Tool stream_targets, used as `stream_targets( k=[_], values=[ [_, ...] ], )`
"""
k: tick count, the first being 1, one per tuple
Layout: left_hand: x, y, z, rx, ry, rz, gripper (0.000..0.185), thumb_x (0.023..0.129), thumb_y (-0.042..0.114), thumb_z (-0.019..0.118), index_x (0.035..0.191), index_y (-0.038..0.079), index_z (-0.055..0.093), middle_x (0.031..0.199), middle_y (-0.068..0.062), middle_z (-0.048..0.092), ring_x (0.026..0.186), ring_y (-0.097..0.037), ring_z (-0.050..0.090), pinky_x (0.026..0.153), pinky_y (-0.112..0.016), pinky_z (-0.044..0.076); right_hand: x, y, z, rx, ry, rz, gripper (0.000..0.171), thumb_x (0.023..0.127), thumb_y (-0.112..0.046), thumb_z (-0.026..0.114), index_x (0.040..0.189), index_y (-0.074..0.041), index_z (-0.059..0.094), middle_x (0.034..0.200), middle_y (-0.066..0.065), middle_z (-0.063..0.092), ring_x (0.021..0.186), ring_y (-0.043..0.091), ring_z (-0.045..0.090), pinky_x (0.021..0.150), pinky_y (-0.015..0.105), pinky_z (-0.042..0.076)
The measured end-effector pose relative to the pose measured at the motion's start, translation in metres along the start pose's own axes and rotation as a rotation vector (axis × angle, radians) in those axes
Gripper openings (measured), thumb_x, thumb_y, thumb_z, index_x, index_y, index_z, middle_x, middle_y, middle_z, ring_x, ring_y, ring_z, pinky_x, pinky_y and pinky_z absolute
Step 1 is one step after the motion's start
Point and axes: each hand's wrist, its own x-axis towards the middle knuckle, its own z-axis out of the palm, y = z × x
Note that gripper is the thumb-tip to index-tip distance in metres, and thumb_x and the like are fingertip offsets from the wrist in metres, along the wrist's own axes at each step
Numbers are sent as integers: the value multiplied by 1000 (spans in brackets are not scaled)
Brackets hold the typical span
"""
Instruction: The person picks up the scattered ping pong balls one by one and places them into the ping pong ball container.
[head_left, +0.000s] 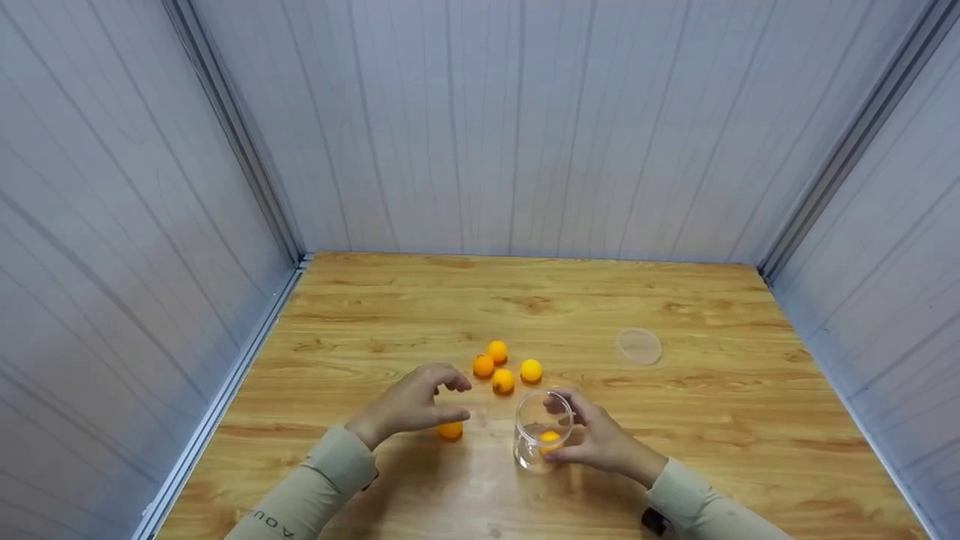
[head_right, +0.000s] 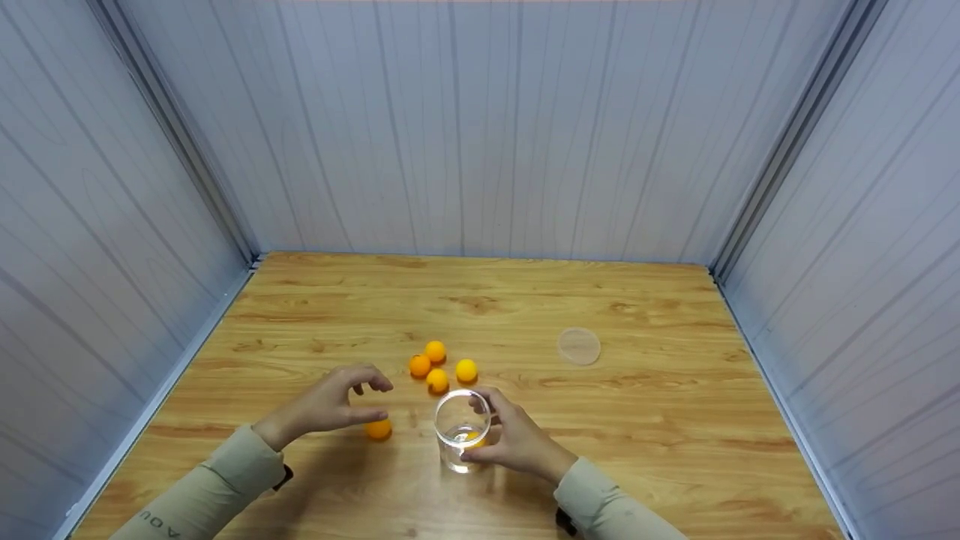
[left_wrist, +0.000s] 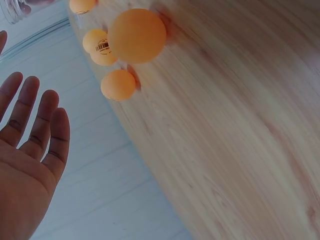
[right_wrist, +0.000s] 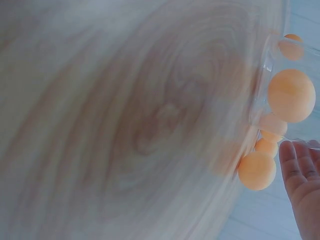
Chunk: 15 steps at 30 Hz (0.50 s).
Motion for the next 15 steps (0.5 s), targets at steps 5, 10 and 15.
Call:
stream_targets(
  k=[5, 10, 15],
  values=[
    [-3, -3, -2, 36, 12, -3, 37, 96, 29, 84, 126, 9, 75, 123, -5, 75, 117, -28, 66, 100, -53, 57, 0, -1, -1, -11, -4, 4, 82, 83, -23, 96, 146, 0, 50, 139, 30, 65, 128, 47, 65, 104, 55, 59],
    [-5, -4, -4, 22, 6, -24, 39, 94, 26, 86, 128, 9, 74, 126, -5, 74, 119, -34, 66, 99, -53, 56, 0, -2, -1, -17, -12, 13, 82, 84, -24, 96, 147, 1, 49, 141, 29, 65, 129, 49, 64, 105, 57, 58],
    [-6, -6, -5, 25, -9, -43, 42, 94, 28, 86, 130, 10, 73, 129, -6, 73, 120, -32, 66, 99, -54, 56, 0, -3, 0, -17, -18, 17, 82, 84, -22, 95, 147, 4, 48, 141, 29, 64, 130, 50, 64, 105, 58, 58]
  ],
)
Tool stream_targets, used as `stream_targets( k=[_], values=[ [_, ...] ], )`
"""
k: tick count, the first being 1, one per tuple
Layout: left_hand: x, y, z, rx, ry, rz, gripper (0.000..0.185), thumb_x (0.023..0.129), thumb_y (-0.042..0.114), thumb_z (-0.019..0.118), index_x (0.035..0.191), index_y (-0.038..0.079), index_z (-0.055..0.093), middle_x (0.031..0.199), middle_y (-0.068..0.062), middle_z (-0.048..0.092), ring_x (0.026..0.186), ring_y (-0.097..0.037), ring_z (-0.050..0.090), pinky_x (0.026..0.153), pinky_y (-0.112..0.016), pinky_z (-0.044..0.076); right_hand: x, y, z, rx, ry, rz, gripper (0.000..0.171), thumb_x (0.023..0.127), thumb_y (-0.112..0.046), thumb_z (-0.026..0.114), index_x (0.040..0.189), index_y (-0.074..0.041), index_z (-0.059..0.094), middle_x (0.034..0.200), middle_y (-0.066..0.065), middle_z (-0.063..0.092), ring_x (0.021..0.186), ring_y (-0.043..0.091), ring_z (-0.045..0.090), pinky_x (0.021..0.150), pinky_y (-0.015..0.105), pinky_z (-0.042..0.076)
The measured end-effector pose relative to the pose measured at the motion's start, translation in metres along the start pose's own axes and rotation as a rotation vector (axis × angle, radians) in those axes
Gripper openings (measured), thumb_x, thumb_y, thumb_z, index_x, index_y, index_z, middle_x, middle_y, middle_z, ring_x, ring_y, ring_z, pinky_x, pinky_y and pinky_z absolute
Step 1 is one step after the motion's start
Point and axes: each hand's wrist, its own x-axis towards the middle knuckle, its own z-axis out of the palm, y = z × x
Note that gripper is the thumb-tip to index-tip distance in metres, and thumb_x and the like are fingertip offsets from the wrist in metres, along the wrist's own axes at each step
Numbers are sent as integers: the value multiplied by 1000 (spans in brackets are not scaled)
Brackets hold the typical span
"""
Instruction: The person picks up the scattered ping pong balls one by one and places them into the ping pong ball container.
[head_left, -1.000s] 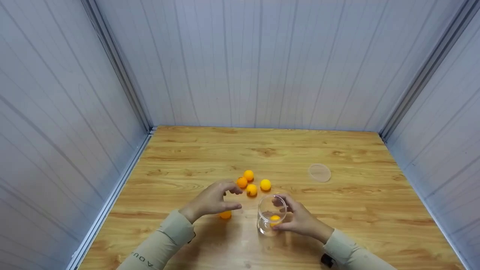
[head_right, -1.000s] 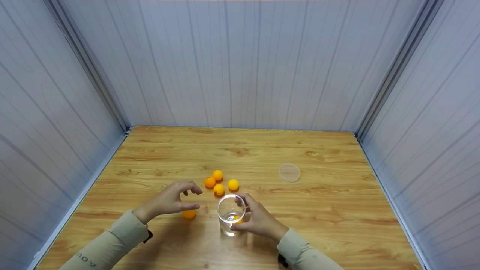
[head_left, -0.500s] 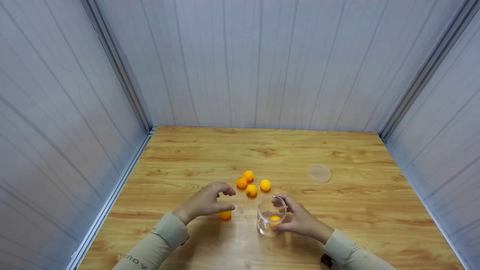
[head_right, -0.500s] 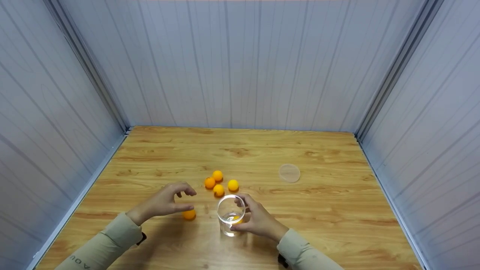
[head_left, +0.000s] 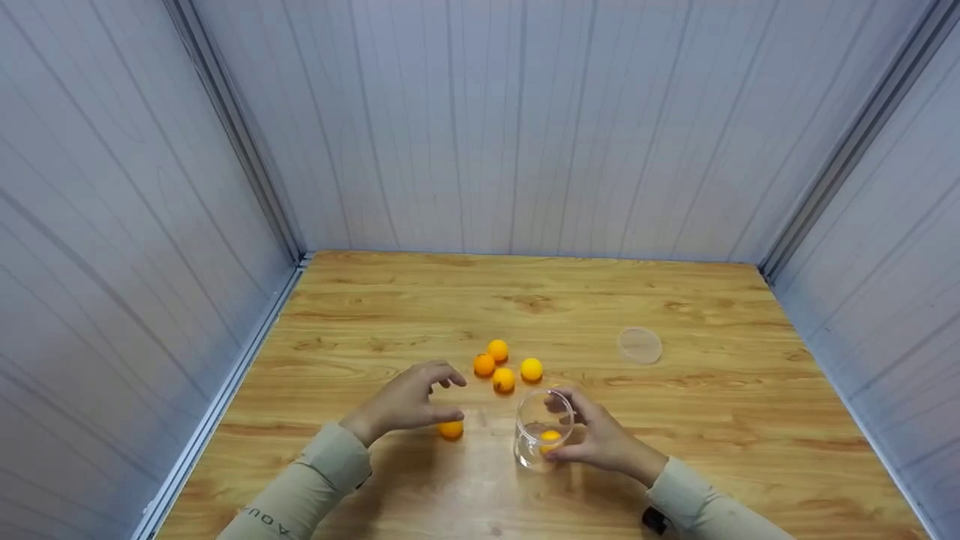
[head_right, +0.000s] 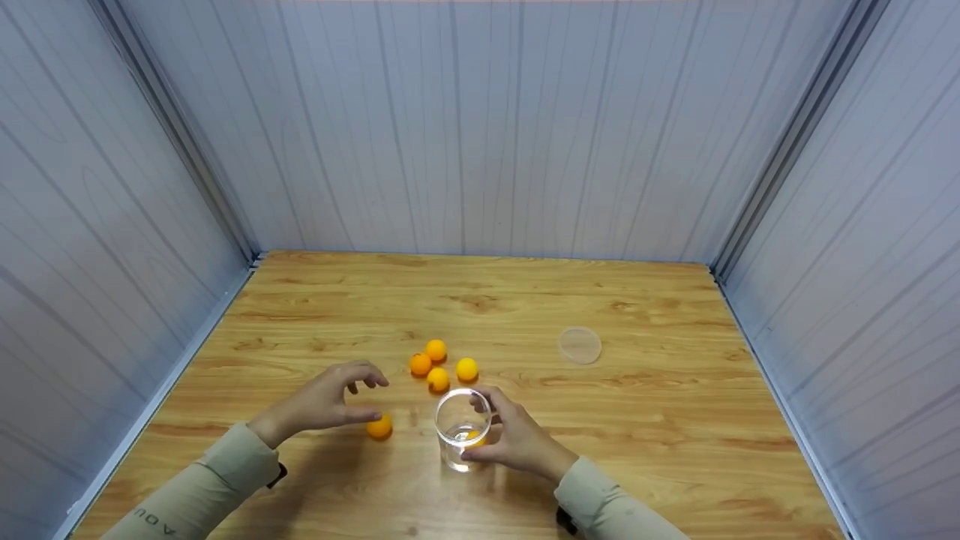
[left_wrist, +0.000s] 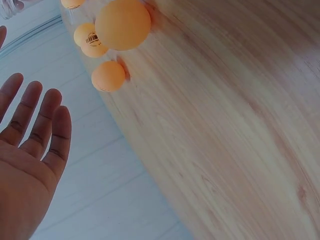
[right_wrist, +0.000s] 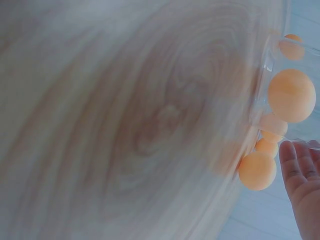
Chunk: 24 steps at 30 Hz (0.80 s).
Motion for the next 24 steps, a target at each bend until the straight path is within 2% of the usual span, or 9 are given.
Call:
stream_targets(
  k=[6, 11, 16, 20, 24],
  values=[
    [-1, -4, -1, 35, -28, -3, 47, 94, 29, 87, 133, 10, 71, 132, -6, 71, 121, -32, 66, 100, -55, 56, 0, 0, 1, 2, 6, 2, 84, 84, -22, 96, 147, 6, 48, 140, 30, 64, 129, 50, 64, 105, 57, 58],
    [-1, -6, 0, 40, -46, -8, 51, 93, 27, 88, 137, 8, 70, 136, -14, 70, 122, -35, 66, 101, -57, 56, 0, 0, 0, 15, 11, -1, 84, 82, -21, 97, 146, 6, 49, 140, 30, 65, 128, 50, 64, 105, 56, 58],
    [-1, -12, 1, 44, -58, -20, 56, 91, 28, 89, 138, 6, 69, 137, -16, 69, 122, -37, 66, 101, -57, 55, 0, -1, 0, 25, 11, -1, 85, 82, -21, 97, 146, 8, 48, 140, 30, 65, 128, 51, 64, 105, 58, 58],
    [-2, -15, 3, 32, -70, -41, 59, 91, 27, 89, 139, 3, 67, 138, -17, 69, 123, -37, 65, 103, -58, 54, 1, 0, 0, 22, 8, 3, 85, 82, -22, 97, 146, 6, 49, 140, 30, 65, 129, 51, 64, 105, 60, 58],
    [-3, -18, 5, 27, -89, -81, 59, 91, 26, 89, 141, 5, 67, 141, -15, 68, 125, -36, 64, 105, -58, 53, 1, 1, 0, 19, 2, 4, 85, 82, -23, 97, 146, 7, 49, 140, 30, 65, 130, 51, 64, 104, 60, 58]
  ],
)
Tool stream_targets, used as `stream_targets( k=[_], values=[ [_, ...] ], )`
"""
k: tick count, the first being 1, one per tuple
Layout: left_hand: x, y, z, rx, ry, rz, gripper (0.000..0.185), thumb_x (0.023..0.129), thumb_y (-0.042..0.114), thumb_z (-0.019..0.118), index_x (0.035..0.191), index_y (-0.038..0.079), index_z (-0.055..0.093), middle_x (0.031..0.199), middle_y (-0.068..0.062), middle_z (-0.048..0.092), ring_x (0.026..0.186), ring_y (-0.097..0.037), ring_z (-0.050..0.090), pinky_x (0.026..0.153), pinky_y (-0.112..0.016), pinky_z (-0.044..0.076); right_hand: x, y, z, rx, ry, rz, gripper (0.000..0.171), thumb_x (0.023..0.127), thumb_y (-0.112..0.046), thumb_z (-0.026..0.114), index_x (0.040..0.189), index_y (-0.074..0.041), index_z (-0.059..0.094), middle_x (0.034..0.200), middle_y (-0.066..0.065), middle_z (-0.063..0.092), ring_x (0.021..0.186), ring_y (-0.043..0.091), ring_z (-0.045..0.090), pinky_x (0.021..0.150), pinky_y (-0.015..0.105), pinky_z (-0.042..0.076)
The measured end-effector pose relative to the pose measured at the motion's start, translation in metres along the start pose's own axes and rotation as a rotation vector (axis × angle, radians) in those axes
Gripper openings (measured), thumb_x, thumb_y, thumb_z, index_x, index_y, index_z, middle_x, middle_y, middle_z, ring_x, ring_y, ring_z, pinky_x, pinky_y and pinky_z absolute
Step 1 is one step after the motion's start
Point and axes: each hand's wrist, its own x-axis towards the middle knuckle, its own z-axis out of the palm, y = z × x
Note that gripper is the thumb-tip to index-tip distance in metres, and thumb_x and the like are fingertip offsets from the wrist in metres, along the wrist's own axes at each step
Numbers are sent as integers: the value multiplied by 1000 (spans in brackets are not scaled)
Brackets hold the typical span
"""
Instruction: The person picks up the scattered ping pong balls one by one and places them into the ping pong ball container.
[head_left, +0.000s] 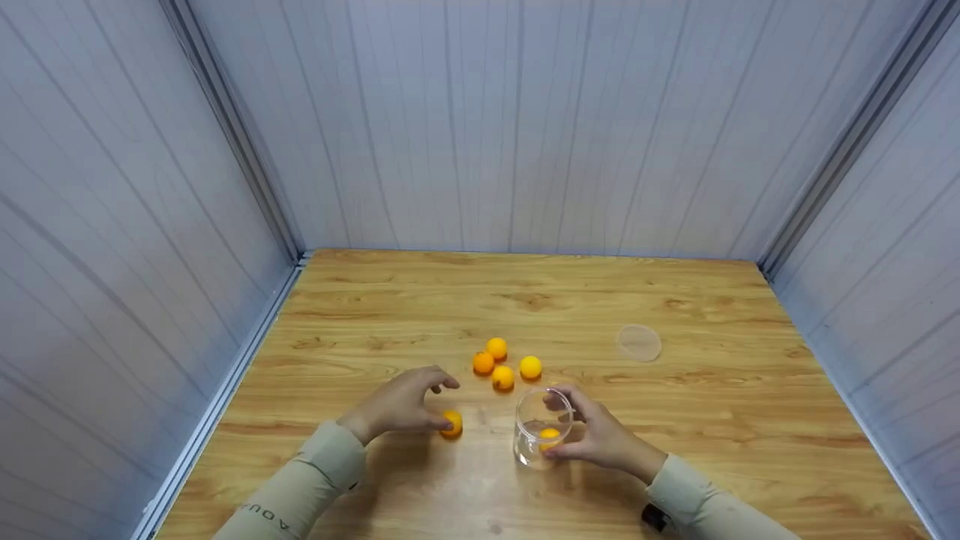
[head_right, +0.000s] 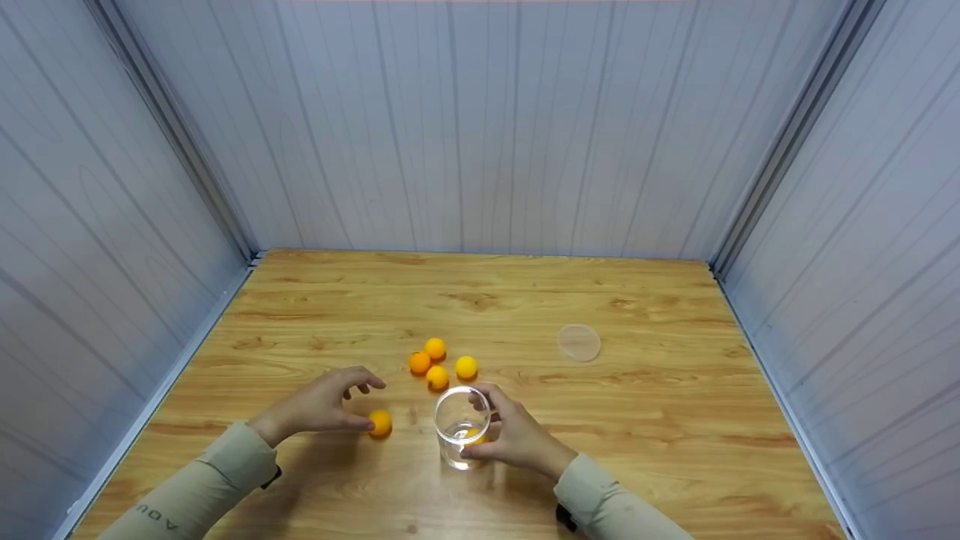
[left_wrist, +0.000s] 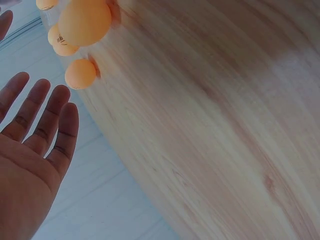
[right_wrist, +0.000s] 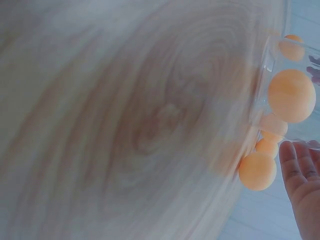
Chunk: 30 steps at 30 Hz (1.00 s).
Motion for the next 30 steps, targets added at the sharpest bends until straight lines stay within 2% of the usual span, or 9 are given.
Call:
stream_targets(
  k=[6, 14, 30],
  values=[
    [-1, -5, 4, 31, -25, -37, 61, 90, 29, 89, 143, 9, 66, 144, -8, 67, 125, -31, 64, 106, -56, 53, 0, 0, -1, 0, -3, 2, 85, 83, -23, 96, 146, 7, 48, 141, 30, 65, 130, 52, 64, 105, 57, 58],
    [1, -14, 10, 49, -52, -52, 64, 88, 35, 91, 142, 10, 67, 142, -10, 69, 121, -29, 65, 104, -56, 55, 0, 0, -1, 8, -4, 3, 85, 82, -22, 97, 145, 8, 48, 140, 31, 64, 129, 52, 63, 105, 56, 58],
    [6, -24, 20, 32, -79, -57, 58, 85, 29, 94, 135, 10, 72, 122, -1, 71, 110, -23, 66, 102, -50, 55, -1, -3, 0, 5, 2, 22, 85, 82, -19, 97, 147, 7, 48, 141, 30, 65, 130, 52, 63, 105, 56, 58]
  ],
)
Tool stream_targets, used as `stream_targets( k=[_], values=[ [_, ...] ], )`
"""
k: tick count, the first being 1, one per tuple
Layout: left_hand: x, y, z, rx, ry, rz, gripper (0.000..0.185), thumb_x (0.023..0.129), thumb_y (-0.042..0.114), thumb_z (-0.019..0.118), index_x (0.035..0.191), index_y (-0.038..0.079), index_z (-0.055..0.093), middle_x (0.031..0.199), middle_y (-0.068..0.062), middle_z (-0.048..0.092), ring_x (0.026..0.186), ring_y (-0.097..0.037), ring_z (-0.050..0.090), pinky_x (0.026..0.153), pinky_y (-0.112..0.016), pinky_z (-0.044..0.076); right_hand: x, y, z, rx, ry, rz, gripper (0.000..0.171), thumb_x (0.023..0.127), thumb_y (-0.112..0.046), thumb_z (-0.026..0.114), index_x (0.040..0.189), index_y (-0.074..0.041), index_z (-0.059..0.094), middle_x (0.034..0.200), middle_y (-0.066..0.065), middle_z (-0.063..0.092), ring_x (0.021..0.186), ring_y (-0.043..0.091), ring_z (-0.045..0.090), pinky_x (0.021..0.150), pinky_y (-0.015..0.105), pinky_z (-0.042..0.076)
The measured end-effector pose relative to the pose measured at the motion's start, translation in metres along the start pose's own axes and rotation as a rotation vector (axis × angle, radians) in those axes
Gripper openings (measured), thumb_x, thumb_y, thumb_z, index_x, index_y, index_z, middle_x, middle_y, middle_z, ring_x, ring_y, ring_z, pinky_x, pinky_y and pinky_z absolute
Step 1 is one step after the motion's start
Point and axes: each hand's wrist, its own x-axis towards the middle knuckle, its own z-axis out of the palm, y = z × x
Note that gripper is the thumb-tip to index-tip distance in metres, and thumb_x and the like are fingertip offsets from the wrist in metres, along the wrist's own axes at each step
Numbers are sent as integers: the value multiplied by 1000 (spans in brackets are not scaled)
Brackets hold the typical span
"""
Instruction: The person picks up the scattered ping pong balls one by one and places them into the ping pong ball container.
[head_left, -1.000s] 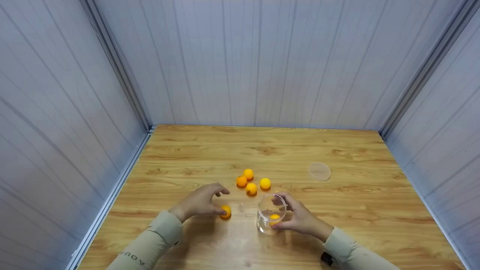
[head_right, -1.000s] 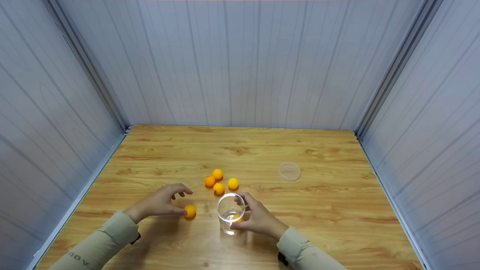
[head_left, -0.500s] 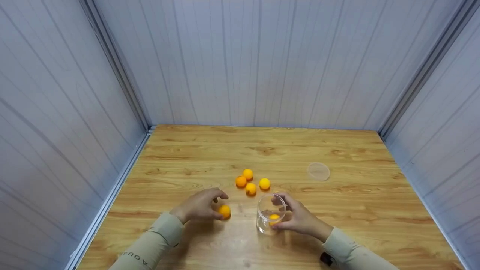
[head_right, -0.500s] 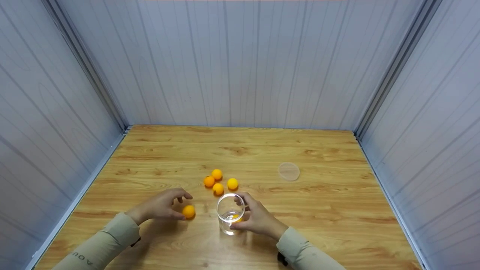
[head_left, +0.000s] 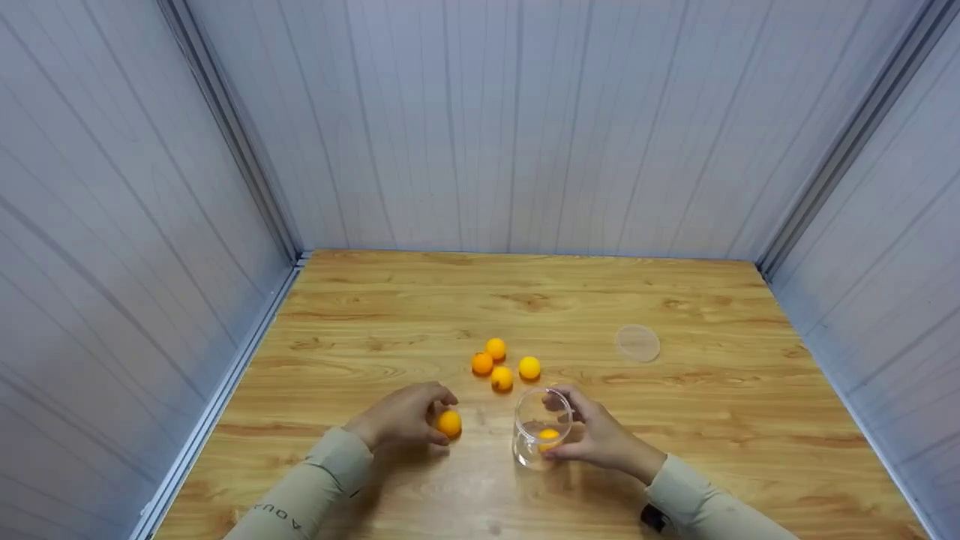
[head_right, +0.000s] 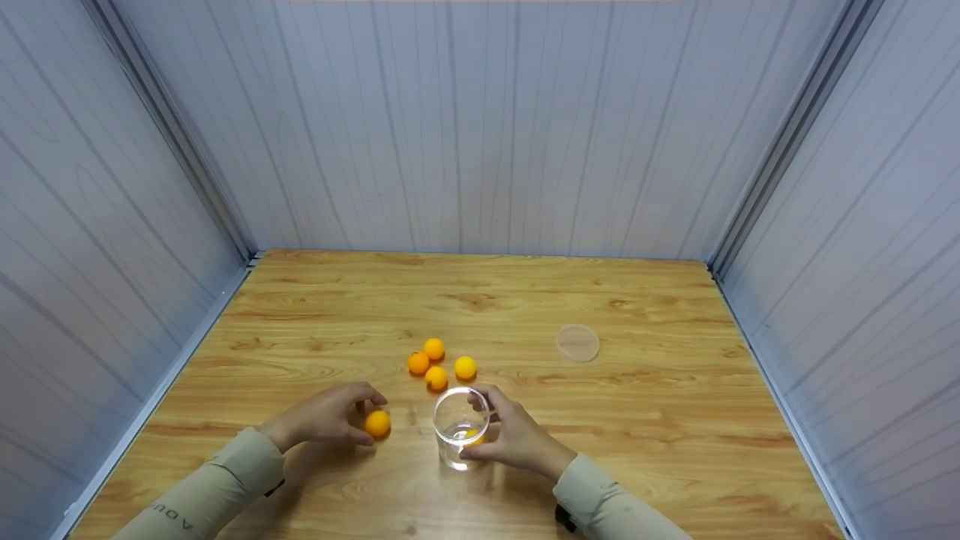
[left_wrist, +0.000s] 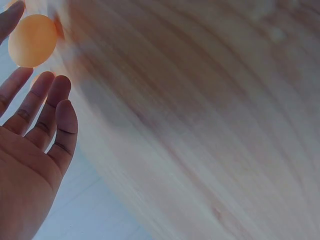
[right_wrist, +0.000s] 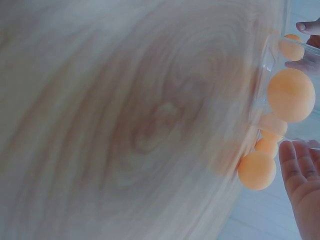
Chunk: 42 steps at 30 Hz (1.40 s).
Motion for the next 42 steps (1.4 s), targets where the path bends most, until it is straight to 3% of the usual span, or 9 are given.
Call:
stream_targets(
  k=[19, 26, 42],
  values=[
    [4, 0, 3, -33, -32, -47, 43, 90, 21, 90, 129, 14, 74, 120, 1, 73, 108, -19, 64, 103, -51, 54, 1, 2, 0, 2, 7, -8, 84, 82, -20, 97, 145, 7, 50, 140, 29, 66, 128, 50, 65, 103, 54, 59],
    [5, 1, 3, -32, -15, 3, 41, 90, 18, 88, 128, 10, 75, 119, -1, 74, 103, -19, 64, 96, -45, 55, 1, 3, 1, 1, 9, -26, 84, 82, -20, 97, 145, 7, 49, 139, 30, 65, 128, 50, 64, 104, 57, 59],
    [11, 8, -5, -2, 27, 62, 36, 94, 17, 86, 128, 10, 75, 114, -1, 74, 102, -21, 65, 92, -43, 56, 1, 4, 1, 5, 6, -23, 84, 82, -21, 97, 145, 7, 49, 139, 30, 65, 129, 46, 65, 104, 56, 59]
  ],
)
